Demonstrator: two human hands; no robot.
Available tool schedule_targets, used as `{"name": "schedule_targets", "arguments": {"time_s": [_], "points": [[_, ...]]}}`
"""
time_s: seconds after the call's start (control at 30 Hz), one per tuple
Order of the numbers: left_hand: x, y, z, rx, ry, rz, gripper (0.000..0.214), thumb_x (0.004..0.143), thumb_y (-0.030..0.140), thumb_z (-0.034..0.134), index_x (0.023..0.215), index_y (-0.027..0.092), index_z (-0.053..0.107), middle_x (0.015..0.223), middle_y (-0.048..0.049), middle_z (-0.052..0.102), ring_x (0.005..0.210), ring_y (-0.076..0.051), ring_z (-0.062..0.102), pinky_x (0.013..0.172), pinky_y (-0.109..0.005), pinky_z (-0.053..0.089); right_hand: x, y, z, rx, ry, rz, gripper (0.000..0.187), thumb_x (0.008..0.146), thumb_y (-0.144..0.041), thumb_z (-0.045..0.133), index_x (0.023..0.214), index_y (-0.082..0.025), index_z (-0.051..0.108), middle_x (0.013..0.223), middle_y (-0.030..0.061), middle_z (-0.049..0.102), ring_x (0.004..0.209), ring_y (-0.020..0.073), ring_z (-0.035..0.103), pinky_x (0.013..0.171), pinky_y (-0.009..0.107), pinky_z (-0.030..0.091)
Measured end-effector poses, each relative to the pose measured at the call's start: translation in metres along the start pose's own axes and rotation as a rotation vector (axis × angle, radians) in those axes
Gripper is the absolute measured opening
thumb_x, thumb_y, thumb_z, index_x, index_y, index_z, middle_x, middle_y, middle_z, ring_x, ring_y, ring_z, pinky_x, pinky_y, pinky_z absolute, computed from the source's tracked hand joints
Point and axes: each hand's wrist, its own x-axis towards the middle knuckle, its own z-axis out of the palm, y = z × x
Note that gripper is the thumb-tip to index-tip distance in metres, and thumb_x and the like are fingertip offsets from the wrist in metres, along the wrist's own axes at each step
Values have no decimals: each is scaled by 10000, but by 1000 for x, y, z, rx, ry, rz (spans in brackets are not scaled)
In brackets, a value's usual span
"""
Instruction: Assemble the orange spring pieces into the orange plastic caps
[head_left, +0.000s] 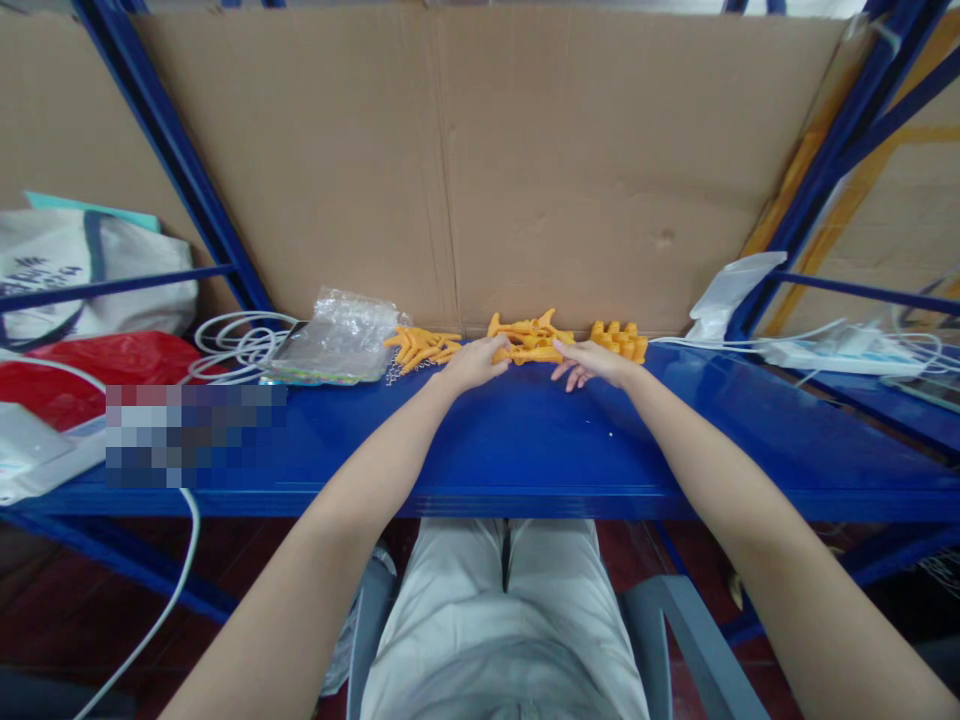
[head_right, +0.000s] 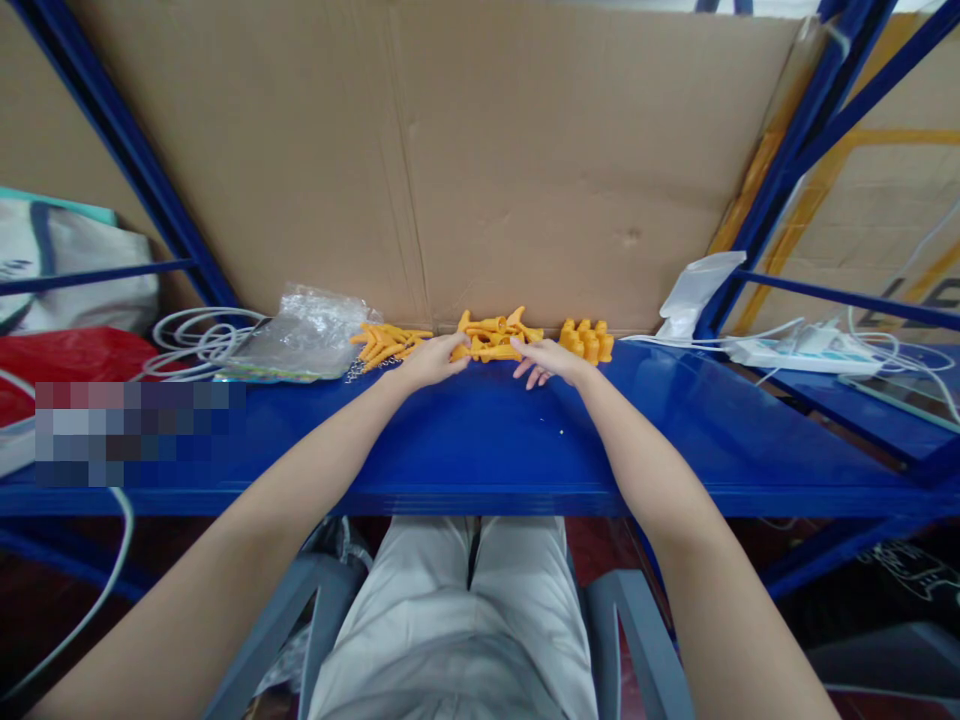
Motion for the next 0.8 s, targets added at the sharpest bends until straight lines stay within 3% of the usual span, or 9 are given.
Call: {"name": "schedule_targets", "arguments": {"time_s": [0.1, 0.17, 0.27, 0.43, 0.57, 0.67, 0.8], "points": [[1, -1, 1, -8, 4, -9, 310, 936, 248, 575, 1236, 212, 648, 1191, -98, 750, 1113, -259, 706, 900, -319, 522, 1, 1, -3, 3, 57, -81, 372, 872, -322, 821, 1169, -179, 651, 1007, 83, 793, 578, 111, 702, 497, 191, 535], [1, -2, 1, -20, 9, -10, 291, 937, 250, 576, 1213, 204, 657, 1159, -100, 756, 1094, -259, 713, 899, -321, 524, 2, 2, -5, 6, 93, -138, 343, 833, -257, 849, 1107, -173, 661, 982, 74, 793, 589, 104, 696, 520, 187, 536], [0, -2, 3, -32, 25, -4, 280, 938, 254, 574, 1201, 212, 660, 1166, -96, 757, 1095, -257, 714, 914, -330, 527, 4, 3, -7, -7, 78, -201, 271, 848, -372, 833, 958, -171, 688, 858, 67, 788, 569, 109, 676, 512, 195, 522], [1, -1, 4, -9, 48, 7, 323, 935, 250, 576, 1251, 219, 638, 1242, -95, 740, 1145, -253, 701, 923, -320, 524, 6, 5, -5, -9, 29, -132, 552, 905, -706, 631, 774, -172, 685, 668, 96, 733, 526, 149, 658, 549, 261, 537], [2, -1, 3, -11, 75, 15, 345, 928, 248, 576, 1266, 213, 634, 1252, -89, 740, 1158, -251, 699, 936, -321, 520, 9, 7, -2, -20, 46, -59, 679, 932, -801, 457, 828, -175, 699, 599, 102, 691, 484, 173, 642, 523, 287, 528], [3, -2, 2, -9, 64, 8, 326, 927, 249, 573, 1243, 213, 647, 1229, -83, 750, 1145, -251, 705, 918, -315, 522, 6, 5, -3, -23, 52, -88, 590, 911, -743, 587, 989, -168, 695, 747, 107, 754, 504, 165, 663, 489, 262, 502], [2, -3, 2, -8, 54, 0, 307, 924, 263, 576, 1213, 205, 663, 1166, -91, 764, 1094, -256, 718, 892, -318, 525, 2, 2, -5, 1, 40, -155, 384, 833, -442, 838, 1057, -196, 646, 913, 67, 796, 567, 122, 679, 484, 204, 482]]}}
